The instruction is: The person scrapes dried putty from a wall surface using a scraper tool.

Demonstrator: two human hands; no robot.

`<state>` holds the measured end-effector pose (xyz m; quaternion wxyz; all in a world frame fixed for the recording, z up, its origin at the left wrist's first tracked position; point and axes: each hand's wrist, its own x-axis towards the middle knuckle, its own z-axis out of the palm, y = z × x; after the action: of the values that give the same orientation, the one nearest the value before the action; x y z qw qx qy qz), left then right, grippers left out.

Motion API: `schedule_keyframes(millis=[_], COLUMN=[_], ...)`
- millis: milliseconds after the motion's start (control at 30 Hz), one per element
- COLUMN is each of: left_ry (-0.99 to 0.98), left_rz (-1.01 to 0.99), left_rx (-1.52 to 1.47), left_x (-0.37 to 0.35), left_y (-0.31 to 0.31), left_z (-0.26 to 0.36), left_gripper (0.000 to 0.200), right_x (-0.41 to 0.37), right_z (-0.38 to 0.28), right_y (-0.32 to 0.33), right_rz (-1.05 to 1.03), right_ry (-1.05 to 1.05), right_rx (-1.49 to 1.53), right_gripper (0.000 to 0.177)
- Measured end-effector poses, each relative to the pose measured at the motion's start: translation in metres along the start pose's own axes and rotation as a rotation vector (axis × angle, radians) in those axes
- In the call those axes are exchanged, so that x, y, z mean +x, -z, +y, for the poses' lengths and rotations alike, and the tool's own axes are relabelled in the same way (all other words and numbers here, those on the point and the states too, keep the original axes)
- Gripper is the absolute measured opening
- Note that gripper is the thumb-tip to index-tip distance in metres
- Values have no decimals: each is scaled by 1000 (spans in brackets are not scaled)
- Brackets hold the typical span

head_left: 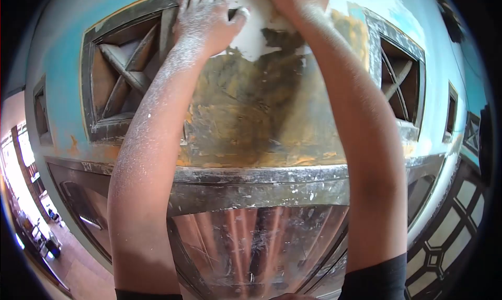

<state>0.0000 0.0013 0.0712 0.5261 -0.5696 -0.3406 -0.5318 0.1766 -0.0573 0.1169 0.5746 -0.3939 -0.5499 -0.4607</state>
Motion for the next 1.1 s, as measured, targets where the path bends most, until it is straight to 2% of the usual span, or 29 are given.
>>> schedule_keyframes(millis=[67, 133, 200, 300, 333, 367, 433, 467, 533, 633, 800, 867, 1000, 1100], left_ry=[1, 9, -9, 3, -65, -131, -127, -122, -111, -110, -115, -97, -47, -54], left_rz=[-7, -53, -48, -68, 51, 171, 168, 161, 149, 148, 159, 174, 73, 64], left_rx=[-32, 13, -8, -14, 28, 71, 88, 109, 91, 73, 53, 20, 38, 54], left_x=[0, 0, 0, 0, 0, 1, 1, -2, -3, 1, -5, -3, -3, -4], left_y=[4, 6, 7, -3, -21, -25, -27, -26, -24, -25, -25, -23, -12, -12], left_z=[1, 2, 2, -4, -15, -17, -18, -17, -14, -16, -15, -11, -6, -6], left_gripper=[75, 75, 75, 76, 71, 67, 67, 68, 67, 66, 66, 66, 69, 69], right_x=[-13, -26, -23, 3, 4, 2, -17, -38, -31, 16, 16, 11, 50, 61], right_z=[2, 17, 36, 92, 96, 89, 68, 54, 54, 92, 76, 78, 112, 106], right_y=[7, 15, 34, 32, 36, 40, 45, 56, 61, 43, 37, 35, 35, 39], right_rz=[-73, -58, -45, 93, 100, 104, 0, 27, -52, 61, 90, -9, 103, 142], right_ry=[-63, -37, -115, -162, -161, -160, -236, -124, -176, -174, -138, -161, -198, -198], right_rx=[8, -22, -60, -70, -61, -65, -107, -153, -137, -72, -70, -145, -89, -75], right_gripper=[39, 41, 40, 41, 42, 42, 43, 45, 43, 40, 38, 37, 40, 40])
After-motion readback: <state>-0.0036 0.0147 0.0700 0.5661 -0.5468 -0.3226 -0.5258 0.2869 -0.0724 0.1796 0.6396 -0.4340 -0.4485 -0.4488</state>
